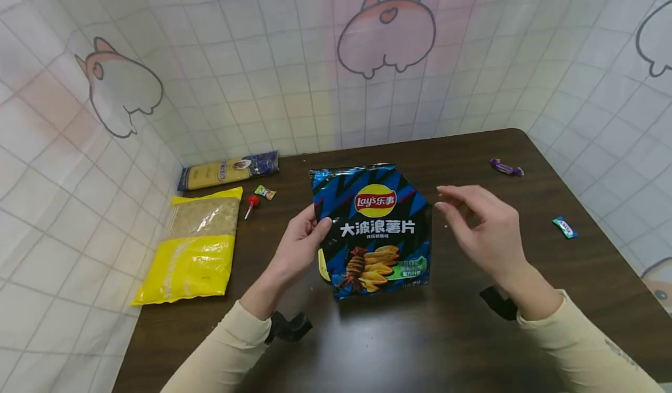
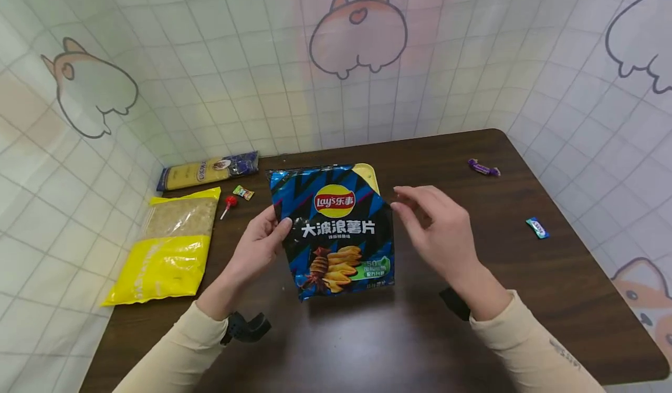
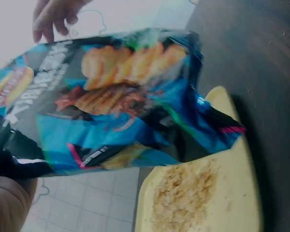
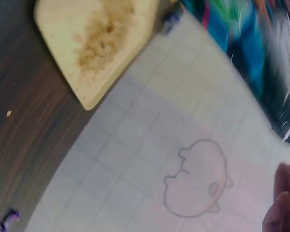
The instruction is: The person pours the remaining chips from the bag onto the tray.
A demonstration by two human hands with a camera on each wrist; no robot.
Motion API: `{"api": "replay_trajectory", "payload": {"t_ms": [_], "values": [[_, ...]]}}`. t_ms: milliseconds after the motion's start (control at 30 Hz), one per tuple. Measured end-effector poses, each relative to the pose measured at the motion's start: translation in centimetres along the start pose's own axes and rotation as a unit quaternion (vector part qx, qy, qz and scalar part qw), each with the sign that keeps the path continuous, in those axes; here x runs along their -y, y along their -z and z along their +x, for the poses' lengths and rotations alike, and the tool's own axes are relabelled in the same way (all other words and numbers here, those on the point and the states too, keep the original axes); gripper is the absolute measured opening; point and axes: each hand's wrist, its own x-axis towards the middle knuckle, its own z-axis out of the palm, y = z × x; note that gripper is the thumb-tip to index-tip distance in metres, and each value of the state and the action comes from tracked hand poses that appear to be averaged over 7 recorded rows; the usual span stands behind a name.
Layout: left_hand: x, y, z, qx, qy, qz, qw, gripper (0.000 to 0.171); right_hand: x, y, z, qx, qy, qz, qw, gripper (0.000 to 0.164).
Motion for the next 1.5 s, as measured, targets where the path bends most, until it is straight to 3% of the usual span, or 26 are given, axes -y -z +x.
{"api": "replay_trajectory", "payload": {"t_ms": [67, 167, 267, 333, 433, 500, 667, 733, 867, 1000, 1267, 1500], "values": [[0.3, -0.2, -0.4, -0.007, -0.010, -0.010, 0.9999, 0.040, -0.5, 0.2, 0.5, 0.012, -0.036, 0.026, 0.999, 0.020], [0.7, -0.6, -0.7, -0.018, -0.020, -0.038, 0.9989, 0.039, -0.3, -0.3, 0.7, 0.024, -0.043, 0.051, 0.998, 0.034], [1.0, -0.6, -0.6, -0.028, -0.023, -0.051, 0.9980, 0.039, 0.1, -0.8, 0.6, 0.024, -0.035, 0.057, 0.997, 0.027], [1.4, -0.5, -0.6, -0.034, -0.020, -0.056, 0.9976, 0.039, 0.4, -0.9, 0.7, 0.027, -0.019, 0.059, 0.998, 0.011], [1.9, -0.4, -0.5, -0.039, -0.019, -0.057, 0.9974, 0.039, 0.8, -1.0, 0.8, 0.034, 0.009, 0.079, 0.996, 0.026], [2.5, -0.3, -0.5, -0.023, -0.016, -0.060, 0.9978, 0.044, 1.2, -0.7, 1.1, 0.035, 0.007, 0.102, 0.994, 0.036], [4.1, -0.4, -1.3, 0.077, 0.021, -0.035, 0.9962, 0.068, 1.7, 0.2, 2.7, 0.003, -0.062, 0.150, 0.987, 0.005], [4.7, -0.8, -1.6, 0.096, 0.040, -0.016, 0.9944, 0.070, 1.6, 0.5, 3.3, -0.011, -0.091, 0.157, 0.983, 0.006], [5.2, -1.8, -1.7, 0.072, 0.056, -0.022, 0.9956, 0.057, 0.7, 0.5, 3.9, -0.037, -0.131, 0.185, 0.973, 0.005], [5.4, -2.1, -1.5, 0.038, 0.048, -0.033, 0.9976, 0.045, -0.4, 0.7, 3.9, -0.052, -0.157, 0.216, 0.962, 0.010], [5.9, -0.7, -2.0, 0.017, 0.043, -0.004, 0.9989, 0.033, -1.2, 1.8, 4.1, 0.020, -0.261, 0.276, 0.925, 0.011], [6.5, 0.1, -2.1, 0.018, 0.018, 0.041, 0.9988, 0.028, -1.2, 2.3, 4.0, 0.061, -0.252, 0.252, 0.932, 0.009]]}}
